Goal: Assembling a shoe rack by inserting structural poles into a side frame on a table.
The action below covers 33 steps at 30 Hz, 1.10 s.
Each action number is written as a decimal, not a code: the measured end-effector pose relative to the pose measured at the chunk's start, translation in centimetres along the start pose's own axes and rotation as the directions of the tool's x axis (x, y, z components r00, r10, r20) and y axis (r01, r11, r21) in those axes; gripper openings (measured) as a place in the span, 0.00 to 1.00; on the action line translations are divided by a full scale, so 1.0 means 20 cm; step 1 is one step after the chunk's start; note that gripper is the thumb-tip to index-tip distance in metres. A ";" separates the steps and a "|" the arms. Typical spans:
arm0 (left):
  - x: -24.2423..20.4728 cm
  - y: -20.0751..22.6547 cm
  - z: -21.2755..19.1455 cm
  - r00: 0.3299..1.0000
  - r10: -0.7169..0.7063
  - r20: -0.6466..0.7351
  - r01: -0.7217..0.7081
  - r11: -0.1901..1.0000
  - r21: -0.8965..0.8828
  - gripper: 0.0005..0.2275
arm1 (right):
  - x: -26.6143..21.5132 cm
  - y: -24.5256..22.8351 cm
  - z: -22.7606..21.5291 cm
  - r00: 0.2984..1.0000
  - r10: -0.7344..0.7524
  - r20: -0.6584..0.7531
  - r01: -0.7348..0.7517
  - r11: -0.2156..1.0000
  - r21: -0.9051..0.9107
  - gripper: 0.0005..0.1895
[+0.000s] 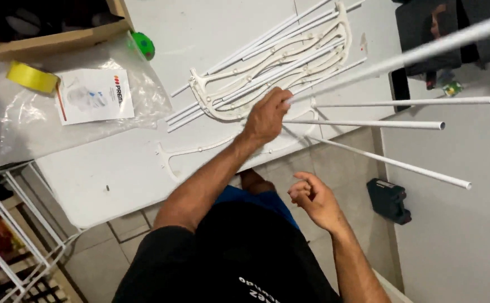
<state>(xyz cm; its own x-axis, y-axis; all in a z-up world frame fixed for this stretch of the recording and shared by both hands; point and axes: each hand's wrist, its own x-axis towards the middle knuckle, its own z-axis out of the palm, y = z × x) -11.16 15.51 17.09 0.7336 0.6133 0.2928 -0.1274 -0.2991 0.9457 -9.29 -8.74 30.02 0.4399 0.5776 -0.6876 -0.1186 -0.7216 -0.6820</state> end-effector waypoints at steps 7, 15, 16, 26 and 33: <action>-0.69 0.29 0.05 0.926 0.346 0.152 -0.328 0.936 -0.129 0.12 | -0.22 -0.23 0.01 0.883 -0.468 -0.038 0.461 0.880 -0.110 0.42; -0.69 -0.38 0.15 0.891 -0.290 0.350 0.154 0.917 0.369 0.21 | -0.14 0.08 -0.07 0.949 -0.232 -0.216 0.178 0.954 -0.241 0.28; -0.68 -0.44 0.18 0.780 -0.463 0.421 0.233 0.839 0.492 0.22 | -0.11 0.14 -0.08 0.938 -0.253 -0.238 0.209 0.958 -0.195 0.33; -0.71 -0.72 0.42 0.695 -0.454 0.558 0.139 0.846 0.515 0.12 | -0.03 0.17 0.04 0.938 -0.288 -0.192 0.257 0.951 -0.169 0.29; -0.70 -0.72 0.42 0.717 -0.440 0.541 0.107 0.835 0.539 0.10 | -0.03 0.09 0.04 0.922 -0.365 -0.129 0.315 0.902 -0.295 0.29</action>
<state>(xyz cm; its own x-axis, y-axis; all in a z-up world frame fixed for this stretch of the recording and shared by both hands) -13.91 5.10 -1.85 0.9428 0.1760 -0.2831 0.3317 -0.5786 0.7451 -10.47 -10.18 29.05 0.5637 0.7466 -0.3534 0.2945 -0.5813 -0.7585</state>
